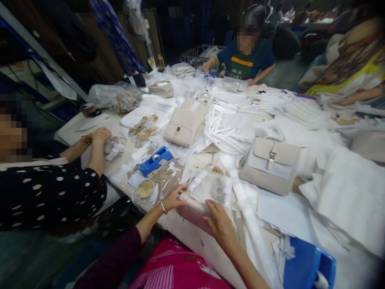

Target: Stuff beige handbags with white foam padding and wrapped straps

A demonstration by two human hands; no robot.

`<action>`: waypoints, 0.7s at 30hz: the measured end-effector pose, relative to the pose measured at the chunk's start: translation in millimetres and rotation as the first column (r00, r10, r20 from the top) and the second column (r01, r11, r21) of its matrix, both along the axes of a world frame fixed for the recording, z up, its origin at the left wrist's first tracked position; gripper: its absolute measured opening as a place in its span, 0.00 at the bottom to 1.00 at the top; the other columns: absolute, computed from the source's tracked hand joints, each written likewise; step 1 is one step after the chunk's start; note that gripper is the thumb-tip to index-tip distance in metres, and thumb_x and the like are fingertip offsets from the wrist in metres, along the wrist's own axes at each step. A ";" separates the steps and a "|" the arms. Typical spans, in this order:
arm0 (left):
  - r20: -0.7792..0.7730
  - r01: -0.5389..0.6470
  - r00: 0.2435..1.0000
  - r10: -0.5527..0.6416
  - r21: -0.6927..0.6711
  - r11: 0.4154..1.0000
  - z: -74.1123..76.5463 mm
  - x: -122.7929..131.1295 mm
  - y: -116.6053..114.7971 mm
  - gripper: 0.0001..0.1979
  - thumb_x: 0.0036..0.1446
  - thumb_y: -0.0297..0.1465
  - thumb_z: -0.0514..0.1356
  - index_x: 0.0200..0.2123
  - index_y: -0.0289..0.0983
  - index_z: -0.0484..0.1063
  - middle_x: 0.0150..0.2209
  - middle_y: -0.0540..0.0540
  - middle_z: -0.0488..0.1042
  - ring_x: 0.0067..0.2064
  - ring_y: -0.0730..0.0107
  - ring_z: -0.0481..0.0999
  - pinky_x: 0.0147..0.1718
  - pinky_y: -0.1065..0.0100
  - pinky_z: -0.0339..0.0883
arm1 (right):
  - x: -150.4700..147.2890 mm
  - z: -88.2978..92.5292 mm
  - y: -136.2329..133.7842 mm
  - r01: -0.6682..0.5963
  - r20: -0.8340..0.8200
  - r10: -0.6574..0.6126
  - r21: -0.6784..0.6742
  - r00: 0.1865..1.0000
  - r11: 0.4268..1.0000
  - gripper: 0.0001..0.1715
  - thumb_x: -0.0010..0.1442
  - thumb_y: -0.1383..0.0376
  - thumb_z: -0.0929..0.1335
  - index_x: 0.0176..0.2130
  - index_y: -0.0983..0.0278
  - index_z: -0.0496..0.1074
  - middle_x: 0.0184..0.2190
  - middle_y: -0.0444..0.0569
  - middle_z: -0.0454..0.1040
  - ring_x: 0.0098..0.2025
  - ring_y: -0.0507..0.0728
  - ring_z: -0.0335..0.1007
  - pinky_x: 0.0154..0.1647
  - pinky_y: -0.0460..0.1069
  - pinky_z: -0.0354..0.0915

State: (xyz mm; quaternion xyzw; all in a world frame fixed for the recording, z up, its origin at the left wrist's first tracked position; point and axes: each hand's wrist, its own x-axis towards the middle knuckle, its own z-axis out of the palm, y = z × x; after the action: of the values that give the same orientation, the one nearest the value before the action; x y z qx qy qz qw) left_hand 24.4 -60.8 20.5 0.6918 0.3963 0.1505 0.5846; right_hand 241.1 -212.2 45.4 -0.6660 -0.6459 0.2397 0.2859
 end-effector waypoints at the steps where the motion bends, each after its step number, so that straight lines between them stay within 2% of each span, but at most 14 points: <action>1: 0.018 0.027 0.999 -0.027 -0.015 1.000 -5.4 -1.0 1.9 0.35 0.41 0.35 0.68 0.54 0.38 0.63 0.53 0.41 0.66 0.54 0.56 0.66 0.55 0.54 0.59 | -10.9 4.1 10.6 -0.025 0.062 0.027 -0.023 0.998 0.999 0.27 0.59 0.67 0.64 0.58 0.63 0.63 0.53 0.55 0.68 0.54 0.62 0.63 0.53 0.58 0.63; 5: 0.090 0.099 0.991 -0.098 -0.002 0.995 -23.5 -5.9 8.1 0.35 0.42 0.37 0.69 0.53 0.39 0.62 0.56 0.40 0.61 0.58 0.53 0.60 0.56 0.53 0.56 | -47.1 14.9 43.8 -0.013 0.268 0.054 -0.151 0.962 0.988 0.27 0.59 0.66 0.66 0.57 0.62 0.64 0.52 0.52 0.70 0.49 0.63 0.64 0.46 0.56 0.62; 9: 0.161 0.088 0.982 -0.099 0.076 0.993 -34.3 -8.8 7.5 0.33 0.40 0.39 0.70 0.49 0.38 0.65 0.56 0.39 0.58 0.61 0.52 0.55 0.61 0.54 0.48 | -68.9 9.7 54.3 0.071 0.358 -0.002 -0.182 0.934 0.981 0.25 0.60 0.66 0.66 0.57 0.60 0.64 0.50 0.50 0.72 0.47 0.62 0.64 0.45 0.56 0.59; 14: 0.337 0.072 0.941 -0.024 -0.131 0.989 -42.7 -7.5 5.8 0.33 0.38 0.44 0.71 0.47 0.38 0.65 0.53 0.42 0.60 0.57 0.53 0.59 0.58 0.57 0.50 | -78.0 -4.1 50.1 0.153 0.332 -0.099 -0.138 0.938 0.979 0.18 0.63 0.67 0.63 0.52 0.59 0.68 0.50 0.50 0.71 0.48 0.61 0.63 0.46 0.56 0.57; 18: 0.391 0.065 0.919 0.051 -0.278 0.959 -44.5 -4.3 6.5 0.29 0.38 0.42 0.71 0.41 0.38 0.65 0.44 0.47 0.63 0.48 0.61 0.63 0.49 0.64 0.57 | -81.8 -12.1 48.5 0.131 0.398 -0.071 -0.126 0.914 0.983 0.24 0.60 0.73 0.62 0.54 0.60 0.68 0.51 0.52 0.71 0.48 0.63 0.63 0.47 0.59 0.57; 21: 0.398 0.078 0.915 0.070 -0.343 0.936 -42.2 -2.5 5.7 0.25 0.39 0.37 0.71 0.37 0.38 0.63 0.40 0.49 0.62 0.43 0.66 0.63 0.42 0.69 0.58 | -85.0 -15.4 49.6 0.095 0.429 -0.022 -0.150 0.903 0.984 0.27 0.56 0.74 0.63 0.54 0.63 0.68 0.50 0.56 0.71 0.47 0.65 0.63 0.48 0.62 0.59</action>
State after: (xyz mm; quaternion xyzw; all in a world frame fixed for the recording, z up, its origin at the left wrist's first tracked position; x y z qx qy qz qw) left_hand 21.9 -55.1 -21.8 0.5305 0.2859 0.2157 0.7683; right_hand 156.1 -162.6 30.0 -0.7430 -0.6500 0.1332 0.0880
